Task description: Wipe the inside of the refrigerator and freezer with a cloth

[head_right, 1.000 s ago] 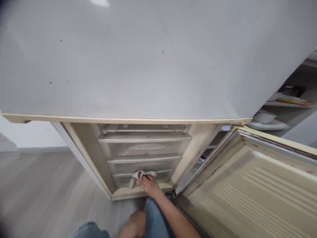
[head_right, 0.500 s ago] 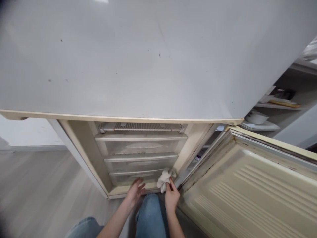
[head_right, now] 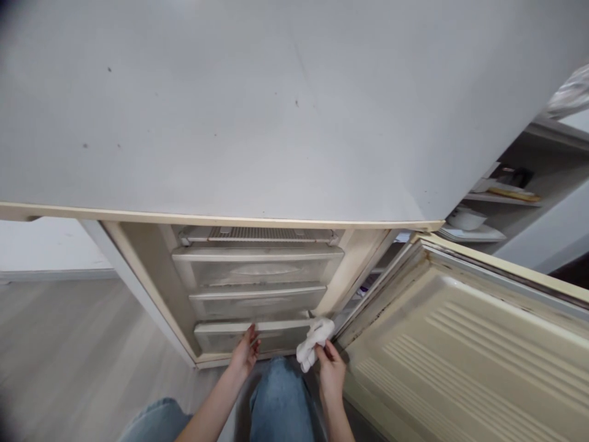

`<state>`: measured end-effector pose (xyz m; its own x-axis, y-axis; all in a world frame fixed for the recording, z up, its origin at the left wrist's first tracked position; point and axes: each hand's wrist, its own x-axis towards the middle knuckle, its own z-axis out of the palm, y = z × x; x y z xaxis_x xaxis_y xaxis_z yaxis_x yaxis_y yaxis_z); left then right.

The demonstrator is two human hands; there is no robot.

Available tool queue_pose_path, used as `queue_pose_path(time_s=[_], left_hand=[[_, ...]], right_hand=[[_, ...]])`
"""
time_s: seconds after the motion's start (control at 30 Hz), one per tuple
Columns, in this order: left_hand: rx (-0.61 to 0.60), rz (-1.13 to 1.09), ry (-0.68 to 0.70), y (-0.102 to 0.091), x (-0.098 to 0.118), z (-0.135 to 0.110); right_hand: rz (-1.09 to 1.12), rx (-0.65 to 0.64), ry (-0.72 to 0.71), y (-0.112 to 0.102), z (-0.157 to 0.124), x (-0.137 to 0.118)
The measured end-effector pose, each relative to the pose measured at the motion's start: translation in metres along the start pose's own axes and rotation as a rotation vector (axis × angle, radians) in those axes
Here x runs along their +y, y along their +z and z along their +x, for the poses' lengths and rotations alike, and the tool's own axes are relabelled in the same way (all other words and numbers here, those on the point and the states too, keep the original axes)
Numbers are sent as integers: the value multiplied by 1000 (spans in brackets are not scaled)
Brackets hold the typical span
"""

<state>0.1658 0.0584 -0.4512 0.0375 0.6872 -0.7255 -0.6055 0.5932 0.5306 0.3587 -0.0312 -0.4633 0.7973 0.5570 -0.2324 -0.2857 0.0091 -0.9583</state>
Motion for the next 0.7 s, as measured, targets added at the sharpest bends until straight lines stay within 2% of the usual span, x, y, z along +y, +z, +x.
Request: queue_pose_path(time_s=[0.17, 0.4, 0.53, 0.63, 0.7], left_hand=[[118, -1, -48, -4, -13, -11], [102, -1, -85, -8, -8, -20], [120, 38, -82, -12, -10, -19], [176, 86, -64, -14, -17, -15], [215, 116, -47, -16, -22, -14]], right_hand=[[46, -66, 31, 18, 1, -5], [57, -211, 32, 52, 5, -10], [115, -272, 133, 71, -3, -12], [160, -268, 217, 74, -11, -13], [126, -248, 200, 72, -13, -16]])
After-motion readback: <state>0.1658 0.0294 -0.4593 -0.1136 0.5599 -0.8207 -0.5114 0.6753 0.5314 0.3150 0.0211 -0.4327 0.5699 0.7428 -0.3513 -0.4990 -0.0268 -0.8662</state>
